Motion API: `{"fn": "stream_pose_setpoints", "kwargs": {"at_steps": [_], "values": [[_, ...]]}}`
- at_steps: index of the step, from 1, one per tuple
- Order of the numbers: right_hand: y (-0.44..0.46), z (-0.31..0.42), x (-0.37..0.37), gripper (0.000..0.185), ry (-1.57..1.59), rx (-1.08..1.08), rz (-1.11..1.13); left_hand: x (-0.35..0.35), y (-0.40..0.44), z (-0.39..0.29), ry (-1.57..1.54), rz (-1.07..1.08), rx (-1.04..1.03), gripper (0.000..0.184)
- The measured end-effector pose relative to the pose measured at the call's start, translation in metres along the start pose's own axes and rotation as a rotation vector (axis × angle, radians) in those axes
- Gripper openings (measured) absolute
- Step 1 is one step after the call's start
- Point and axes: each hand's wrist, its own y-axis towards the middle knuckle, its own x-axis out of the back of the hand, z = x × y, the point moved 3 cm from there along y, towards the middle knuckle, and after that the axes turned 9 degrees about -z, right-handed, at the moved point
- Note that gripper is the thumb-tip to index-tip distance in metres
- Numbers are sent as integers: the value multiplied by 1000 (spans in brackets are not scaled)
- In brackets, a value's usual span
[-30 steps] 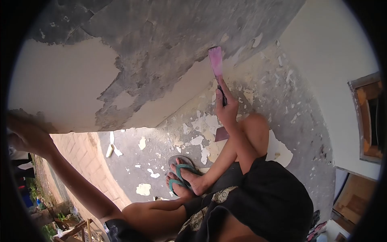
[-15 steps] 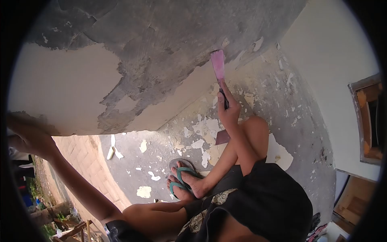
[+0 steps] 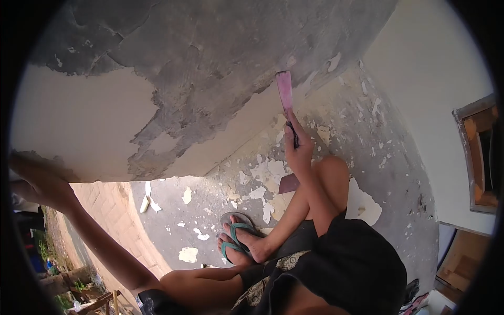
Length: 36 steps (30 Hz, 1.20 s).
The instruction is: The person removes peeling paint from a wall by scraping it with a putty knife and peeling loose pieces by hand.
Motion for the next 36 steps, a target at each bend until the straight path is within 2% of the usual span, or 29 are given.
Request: {"fn": "stream_pose_setpoints", "kwargs": {"at_steps": [1,2,7,11,13,14,16,20,24,29,31,33,35,36], "values": [[2,-1,-3,39,0,-39,18,0,-1,-7,-16,-20,0,28],[2,-3,-4,39,-11,-89,40,5,5,14,12,33,-6,29],[-5,1,7,39,7,-182,46,2,0,-11,194,123,-103,70],[1,-5,-2,38,8,-157,9,1,-1,-15,196,130,-95,76],[-2,-1,-3,38,14,-163,-19,4,-4,-13,174,115,-59,62],[-5,-1,-2,38,5,-124,-15,2,-6,-16,123,48,-20,48],[-5,-1,4,38,-18,-25,-10,0,-5,-15,60,-27,35,34],[0,1,-7,39,-53,-95,0,6,-7,2,103,21,72,33],[-3,1,-2,40,-13,-80,26,0,-8,-22,98,-26,54,34],[-3,7,-2,41,48,-221,11,3,-6,-6,68,0,29,34],[-3,7,-5,40,49,-106,-8,2,-3,-6,64,-6,27,34],[5,6,-5,40,80,-97,-28,4,-1,5,72,35,33,34],[20,19,-11,40,155,-223,-41,9,3,28,81,83,30,34],[13,20,-9,40,123,-211,-6,10,2,24,98,101,5,39]]}}
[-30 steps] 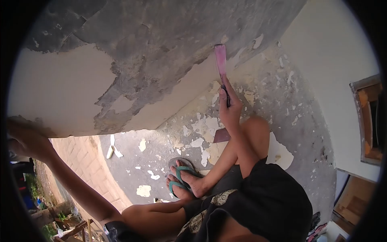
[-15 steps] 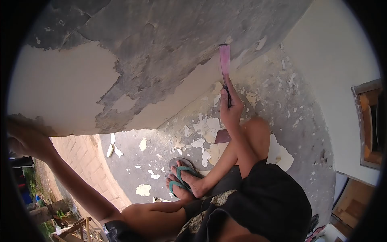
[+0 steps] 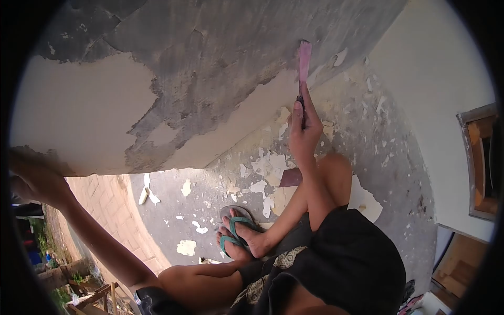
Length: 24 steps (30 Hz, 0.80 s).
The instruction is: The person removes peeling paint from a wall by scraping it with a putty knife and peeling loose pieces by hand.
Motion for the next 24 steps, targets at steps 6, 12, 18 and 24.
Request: {"fn": "stream_pose_setpoints", "kwargs": {"at_steps": [6,12,18,24], "values": [[-6,4,2,40,33,38,15,-5,-6,-39,68,64,-61,67],[-7,-1,4,41,39,-7,57,-6,-5,-43,53,15,-83,71],[-14,8,1,42,115,-107,70,-6,-6,-40,-54,-80,28,35],[-21,1,2,41,94,-107,73,-3,4,-25,67,69,-123,74]]}}
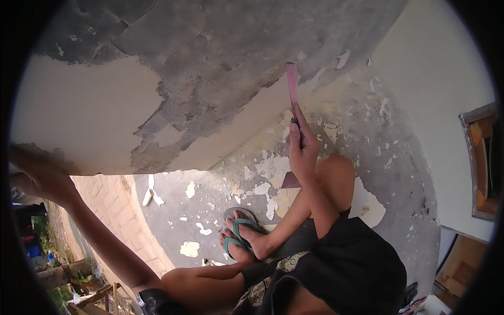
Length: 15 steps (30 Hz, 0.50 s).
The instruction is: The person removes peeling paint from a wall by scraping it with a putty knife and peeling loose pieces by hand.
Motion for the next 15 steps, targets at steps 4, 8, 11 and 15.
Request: {"fn": "stream_pose_setpoints", "kwargs": {"at_steps": [4,8,11,15], "values": [[12,-4,8,41,-32,-8,-23,-2,-7,-10,2,-9,11,72],[6,-20,11,41,-96,65,-8,-1,0,-20,19,-42,-3,71],[32,1,12,41,24,6,-43,1,-2,1,39,42,62,70],[13,-13,11,41,-33,31,-24,-2,-4,-14,2,-1,100,67]]}}
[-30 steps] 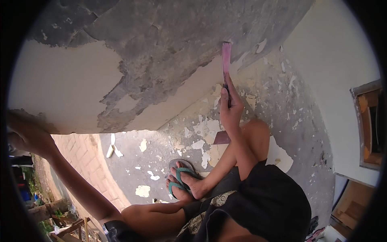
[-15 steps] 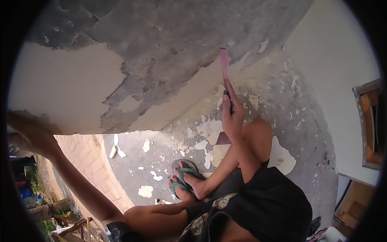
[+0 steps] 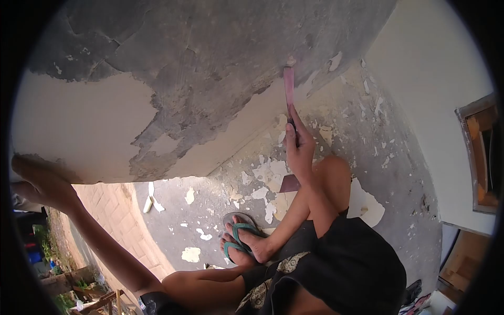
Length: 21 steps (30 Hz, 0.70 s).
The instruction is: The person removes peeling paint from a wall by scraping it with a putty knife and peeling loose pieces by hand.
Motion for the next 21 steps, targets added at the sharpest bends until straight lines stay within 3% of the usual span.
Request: {"fn": "stream_pose_setpoints", "kwargs": {"at_steps": [5,7,10,14,18,21], "values": [[8,4,5,41,65,-58,-26,2,-3,14,3,55,18,65],[9,6,7,41,23,-59,-8,1,-1,8,-43,-16,34,54],[3,0,8,40,-87,104,4,-3,-4,0,-143,-209,30,34],[4,3,6,40,-85,2,5,-1,-2,40,-126,-125,97,37],[7,-1,12,40,-114,12,18,-2,-3,-14,-50,-103,16,66],[4,-8,0,40,-75,16,0,0,-2,2,-49,-71,47,67]]}}
